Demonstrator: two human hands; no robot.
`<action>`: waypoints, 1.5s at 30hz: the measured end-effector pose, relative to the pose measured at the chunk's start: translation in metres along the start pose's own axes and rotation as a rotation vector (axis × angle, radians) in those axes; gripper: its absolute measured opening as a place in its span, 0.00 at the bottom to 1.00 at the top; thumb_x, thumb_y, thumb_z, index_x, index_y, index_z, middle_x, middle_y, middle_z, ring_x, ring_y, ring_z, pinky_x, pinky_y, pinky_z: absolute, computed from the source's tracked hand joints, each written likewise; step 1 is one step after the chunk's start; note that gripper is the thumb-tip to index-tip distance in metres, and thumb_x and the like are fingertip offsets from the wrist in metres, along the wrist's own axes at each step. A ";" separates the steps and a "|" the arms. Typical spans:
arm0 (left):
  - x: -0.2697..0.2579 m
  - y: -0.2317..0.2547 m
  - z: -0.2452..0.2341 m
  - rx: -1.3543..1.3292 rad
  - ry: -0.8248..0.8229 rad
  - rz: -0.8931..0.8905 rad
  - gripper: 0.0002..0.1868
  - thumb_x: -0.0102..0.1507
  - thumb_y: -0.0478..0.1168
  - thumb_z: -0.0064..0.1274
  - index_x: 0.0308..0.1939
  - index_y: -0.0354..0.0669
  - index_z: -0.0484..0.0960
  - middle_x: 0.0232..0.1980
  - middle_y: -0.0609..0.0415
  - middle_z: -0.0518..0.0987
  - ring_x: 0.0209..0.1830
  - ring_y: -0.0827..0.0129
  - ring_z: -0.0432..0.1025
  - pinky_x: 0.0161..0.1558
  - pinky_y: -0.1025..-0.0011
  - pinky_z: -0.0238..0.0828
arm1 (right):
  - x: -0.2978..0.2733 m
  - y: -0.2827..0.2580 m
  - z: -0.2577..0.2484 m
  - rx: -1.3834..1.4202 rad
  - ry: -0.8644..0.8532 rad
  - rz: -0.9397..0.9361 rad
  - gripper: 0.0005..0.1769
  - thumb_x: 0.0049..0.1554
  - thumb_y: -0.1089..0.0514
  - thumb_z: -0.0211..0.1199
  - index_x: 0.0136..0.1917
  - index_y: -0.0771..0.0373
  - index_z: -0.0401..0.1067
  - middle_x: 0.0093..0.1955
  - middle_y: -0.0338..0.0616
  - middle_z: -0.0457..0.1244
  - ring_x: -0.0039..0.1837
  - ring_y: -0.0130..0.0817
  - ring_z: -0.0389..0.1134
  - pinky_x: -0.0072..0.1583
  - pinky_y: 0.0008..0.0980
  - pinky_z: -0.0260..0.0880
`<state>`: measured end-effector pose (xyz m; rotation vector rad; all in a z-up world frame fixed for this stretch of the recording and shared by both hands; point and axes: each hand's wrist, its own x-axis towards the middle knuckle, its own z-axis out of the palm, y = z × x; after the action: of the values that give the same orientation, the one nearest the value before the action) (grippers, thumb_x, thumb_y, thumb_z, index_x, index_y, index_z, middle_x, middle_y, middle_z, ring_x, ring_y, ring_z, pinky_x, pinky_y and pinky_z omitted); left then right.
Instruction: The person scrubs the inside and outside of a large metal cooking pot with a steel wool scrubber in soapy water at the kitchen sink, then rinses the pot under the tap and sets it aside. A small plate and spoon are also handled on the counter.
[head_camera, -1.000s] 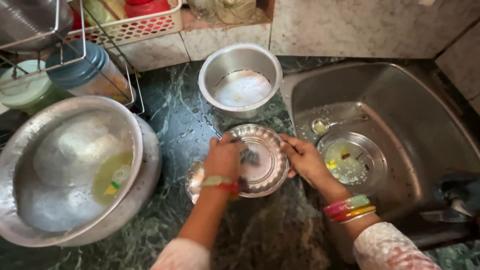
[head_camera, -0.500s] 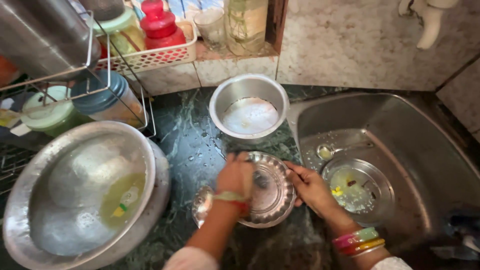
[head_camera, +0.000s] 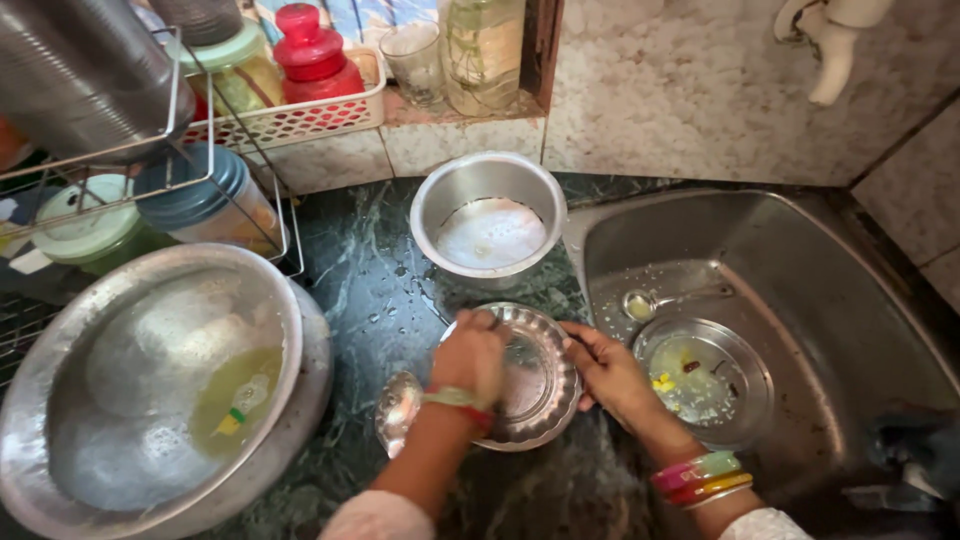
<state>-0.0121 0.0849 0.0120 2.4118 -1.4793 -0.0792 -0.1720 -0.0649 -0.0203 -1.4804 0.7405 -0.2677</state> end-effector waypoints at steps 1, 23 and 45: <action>-0.001 0.014 0.002 -0.005 -0.009 0.012 0.17 0.55 0.43 0.60 0.48 0.48 0.84 0.54 0.48 0.78 0.57 0.53 0.69 0.53 0.54 0.67 | 0.000 0.001 0.000 0.016 0.001 -0.004 0.22 0.63 0.54 0.55 0.68 0.61 0.71 0.37 0.36 0.68 0.27 0.21 0.60 0.29 0.24 0.63; -0.019 0.017 -0.125 -0.783 0.095 -0.012 0.23 0.53 0.41 0.66 0.53 0.48 0.83 0.43 0.42 0.85 0.45 0.51 0.78 0.48 0.60 0.76 | -0.073 -0.063 0.014 -0.432 0.067 -0.606 0.14 0.48 0.60 0.77 0.43 0.63 0.73 0.33 0.32 0.67 0.33 0.15 0.62 0.33 0.20 0.63; -0.030 0.034 0.004 -0.544 0.533 -0.220 0.20 0.68 0.46 0.45 0.61 0.42 0.75 0.60 0.39 0.73 0.58 0.38 0.68 0.59 0.48 0.63 | -0.088 -0.068 0.031 0.024 0.247 -0.291 0.10 0.57 0.56 0.62 0.51 0.61 0.71 0.41 0.35 0.68 0.41 0.18 0.64 0.42 0.22 0.66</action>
<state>-0.0567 0.0963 0.0144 1.9325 -0.8197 0.0968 -0.2014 0.0043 0.0674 -1.5474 0.7122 -0.6879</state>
